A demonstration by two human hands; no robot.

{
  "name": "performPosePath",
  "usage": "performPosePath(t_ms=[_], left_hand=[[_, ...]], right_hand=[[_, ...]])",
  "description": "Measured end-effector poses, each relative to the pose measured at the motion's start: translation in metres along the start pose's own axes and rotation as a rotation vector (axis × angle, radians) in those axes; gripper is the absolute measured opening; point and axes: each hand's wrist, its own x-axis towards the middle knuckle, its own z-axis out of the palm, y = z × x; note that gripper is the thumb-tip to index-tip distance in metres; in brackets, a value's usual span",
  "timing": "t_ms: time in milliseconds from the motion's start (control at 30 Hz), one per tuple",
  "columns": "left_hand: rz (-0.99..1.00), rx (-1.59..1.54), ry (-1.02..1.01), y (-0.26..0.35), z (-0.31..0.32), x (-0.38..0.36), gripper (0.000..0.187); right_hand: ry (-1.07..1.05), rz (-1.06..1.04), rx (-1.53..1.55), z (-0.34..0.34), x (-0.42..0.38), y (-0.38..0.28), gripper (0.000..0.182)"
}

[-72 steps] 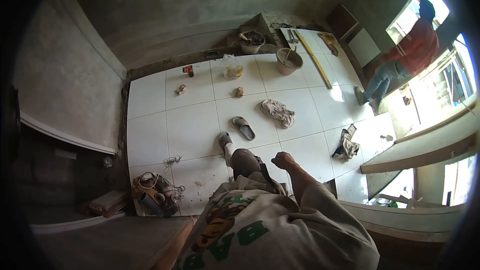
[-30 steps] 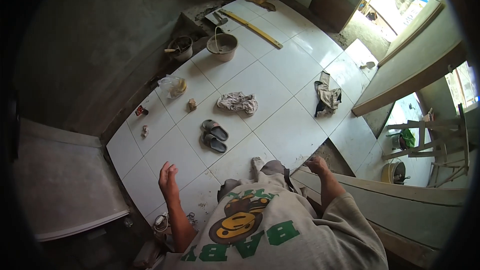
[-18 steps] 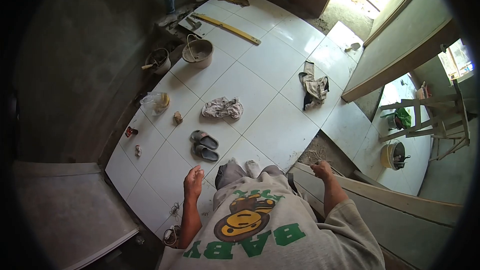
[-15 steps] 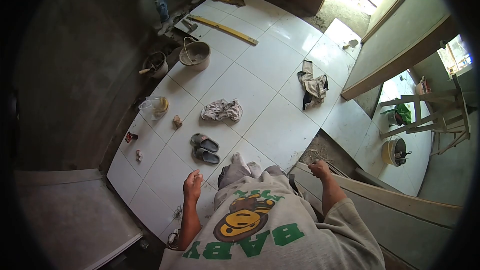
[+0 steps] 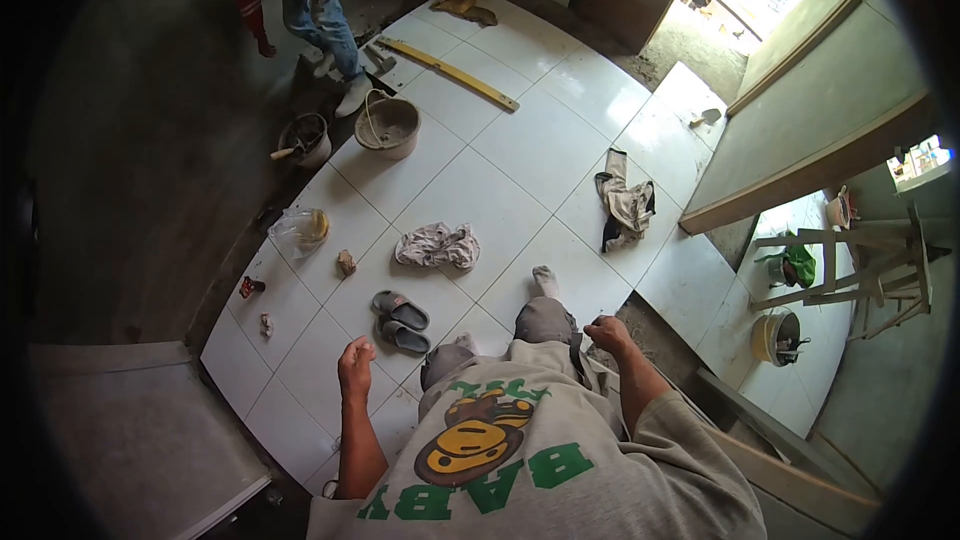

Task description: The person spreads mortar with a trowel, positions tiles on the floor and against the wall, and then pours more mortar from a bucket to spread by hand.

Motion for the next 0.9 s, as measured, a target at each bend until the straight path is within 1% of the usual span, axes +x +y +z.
performPosePath(t_ms=[100,200,267,333,367,400,433,500,533,567,600,633,667,733,767,833,867,900], left_hand=[[-0.041,-0.04,0.079,-0.008,0.016,0.004,0.044],[-0.1,-0.043,0.167,-0.013,0.045,0.01,0.044],[-0.146,-0.042,0.216,-0.015,0.081,0.012,0.043],[-0.164,-0.161,0.314,-0.01,0.118,0.017,0.042],[-0.201,-0.177,0.316,0.021,0.139,0.012,0.042],[-0.229,-0.248,0.304,0.028,0.161,0.013,0.042],[-0.207,-0.243,0.256,0.054,0.182,0.009,0.043],[-0.203,-0.191,0.138,0.091,0.22,0.001,0.044],[-0.212,-0.161,0.081,0.106,0.236,-0.003,0.044],[-0.233,-0.183,0.099,0.113,0.25,-0.01,0.044],[-0.256,-0.203,0.08,0.117,0.261,-0.018,0.044],[-0.276,-0.217,0.058,0.117,0.268,-0.024,0.044],[-0.328,-0.202,0.07,0.103,0.275,-0.032,0.043],[-0.4,-0.109,0.129,0.066,0.283,-0.049,0.042],[-0.429,-0.135,0.189,0.043,0.287,-0.057,0.042],[-0.453,-0.212,0.303,0.011,0.288,-0.069,0.041],[-0.452,-0.231,0.346,0.015,0.281,-0.071,0.041],[-0.457,-0.307,0.411,0.0,0.28,-0.072,0.042]], right_hand=[[-0.054,0.011,0.007,-0.03,0.033,-0.015,0.037],[-0.098,0.004,0.032,-0.08,0.076,-0.039,0.034],[-0.088,-0.062,0.014,-0.115,0.122,-0.042,0.031],[-0.088,-0.096,-0.116,-0.156,0.169,-0.045,0.028],[-0.098,-0.13,-0.077,-0.173,0.199,-0.036,0.028],[-0.067,-0.166,-0.199,-0.195,0.218,-0.04,0.028],[-0.074,-0.098,-0.18,-0.222,0.218,-0.062,0.028],[-0.038,-0.169,-0.294,-0.262,0.245,-0.083,0.03],[-0.088,-0.247,-0.386,-0.282,0.252,-0.1,0.03],[-0.056,-0.263,-0.397,-0.293,0.274,-0.105,0.03],[-0.026,-0.28,-0.403,-0.3,0.293,-0.11,0.03],[-0.033,-0.342,-0.465,-0.307,0.289,-0.132,0.03],[-0.039,-0.404,-0.523,-0.312,0.283,-0.155,0.03],[-0.025,-0.439,-0.506,-0.306,0.292,-0.177,0.028],[-0.072,-0.525,-0.596,-0.297,0.291,-0.191,0.027],[-0.082,-0.595,-0.665,-0.271,0.3,-0.198,0.023],[-0.12,-1.025,-1.118,-0.259,0.334,-0.185,0.024],[-0.147,-0.773,-0.846,-0.241,0.349,-0.177,0.027]])
